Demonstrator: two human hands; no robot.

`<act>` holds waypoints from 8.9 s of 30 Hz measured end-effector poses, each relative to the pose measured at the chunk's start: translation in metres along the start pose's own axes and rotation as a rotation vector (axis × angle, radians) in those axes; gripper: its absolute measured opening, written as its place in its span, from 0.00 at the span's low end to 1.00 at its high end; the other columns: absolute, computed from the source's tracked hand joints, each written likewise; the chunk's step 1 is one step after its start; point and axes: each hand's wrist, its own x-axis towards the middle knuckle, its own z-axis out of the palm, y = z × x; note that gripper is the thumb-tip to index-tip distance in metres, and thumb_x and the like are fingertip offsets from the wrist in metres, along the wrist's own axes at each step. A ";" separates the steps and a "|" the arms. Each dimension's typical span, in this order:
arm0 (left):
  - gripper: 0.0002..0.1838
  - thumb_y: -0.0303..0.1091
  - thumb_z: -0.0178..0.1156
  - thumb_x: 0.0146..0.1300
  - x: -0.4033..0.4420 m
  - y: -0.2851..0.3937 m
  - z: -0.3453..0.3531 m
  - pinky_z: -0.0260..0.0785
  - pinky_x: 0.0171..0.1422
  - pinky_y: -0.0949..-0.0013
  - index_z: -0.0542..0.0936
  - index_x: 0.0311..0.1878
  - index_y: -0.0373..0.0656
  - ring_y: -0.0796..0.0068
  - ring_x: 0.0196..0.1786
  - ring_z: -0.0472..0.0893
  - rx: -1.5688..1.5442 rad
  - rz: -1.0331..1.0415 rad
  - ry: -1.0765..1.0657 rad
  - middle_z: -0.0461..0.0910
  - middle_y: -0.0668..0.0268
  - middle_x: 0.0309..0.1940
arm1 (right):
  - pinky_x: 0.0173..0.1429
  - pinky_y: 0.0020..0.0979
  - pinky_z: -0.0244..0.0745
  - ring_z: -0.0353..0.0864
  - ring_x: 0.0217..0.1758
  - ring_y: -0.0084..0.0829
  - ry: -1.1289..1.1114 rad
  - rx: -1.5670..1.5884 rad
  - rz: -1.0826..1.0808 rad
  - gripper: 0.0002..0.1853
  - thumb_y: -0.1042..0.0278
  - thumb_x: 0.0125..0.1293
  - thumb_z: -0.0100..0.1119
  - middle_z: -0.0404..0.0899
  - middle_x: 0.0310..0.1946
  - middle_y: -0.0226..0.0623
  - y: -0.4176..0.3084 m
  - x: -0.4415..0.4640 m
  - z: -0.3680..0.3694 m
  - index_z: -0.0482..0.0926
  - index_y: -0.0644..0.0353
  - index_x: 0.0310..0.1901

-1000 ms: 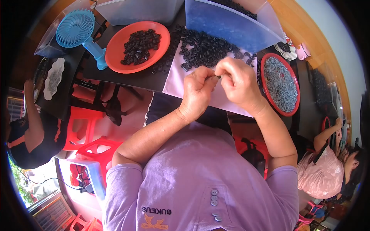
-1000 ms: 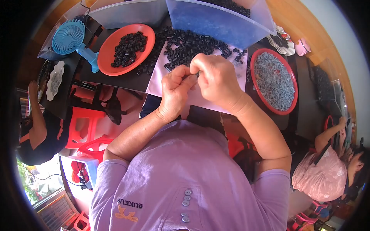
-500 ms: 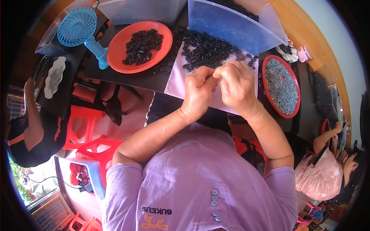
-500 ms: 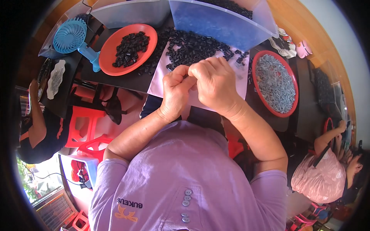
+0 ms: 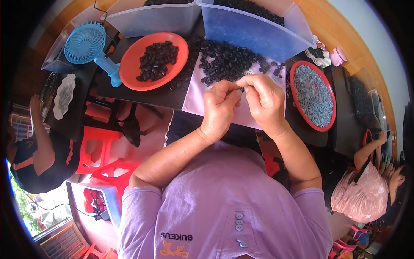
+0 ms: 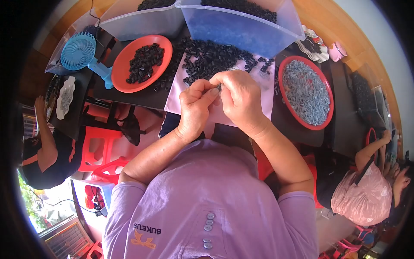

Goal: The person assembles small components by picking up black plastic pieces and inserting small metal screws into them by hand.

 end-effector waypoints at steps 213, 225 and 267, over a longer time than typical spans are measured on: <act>0.07 0.28 0.61 0.69 0.023 0.010 0.018 0.65 0.31 0.78 0.83 0.43 0.34 0.84 0.31 0.75 0.053 -0.203 -0.283 0.80 0.69 0.30 | 0.39 0.41 0.74 0.80 0.35 0.42 0.009 -0.201 0.008 0.09 0.80 0.52 0.63 0.78 0.30 0.36 0.036 -0.019 -0.065 0.80 0.57 0.35; 0.06 0.29 0.59 0.71 0.017 -0.003 0.006 0.59 0.29 0.82 0.83 0.45 0.37 0.90 0.27 0.69 0.221 -0.056 -0.321 0.78 0.74 0.29 | 0.50 0.40 0.68 0.79 0.45 0.40 -0.360 -0.731 0.018 0.12 0.82 0.49 0.61 0.83 0.36 0.33 0.089 -0.013 -0.060 0.81 0.56 0.36; 0.09 0.30 0.57 0.74 -0.004 0.019 -0.032 0.65 0.27 0.77 0.80 0.46 0.34 0.79 0.29 0.78 -0.241 -0.320 0.000 0.80 0.65 0.31 | 0.39 0.38 0.77 0.84 0.34 0.40 0.003 -0.100 0.198 0.09 0.85 0.54 0.59 0.84 0.31 0.39 0.021 -0.006 0.001 0.81 0.60 0.35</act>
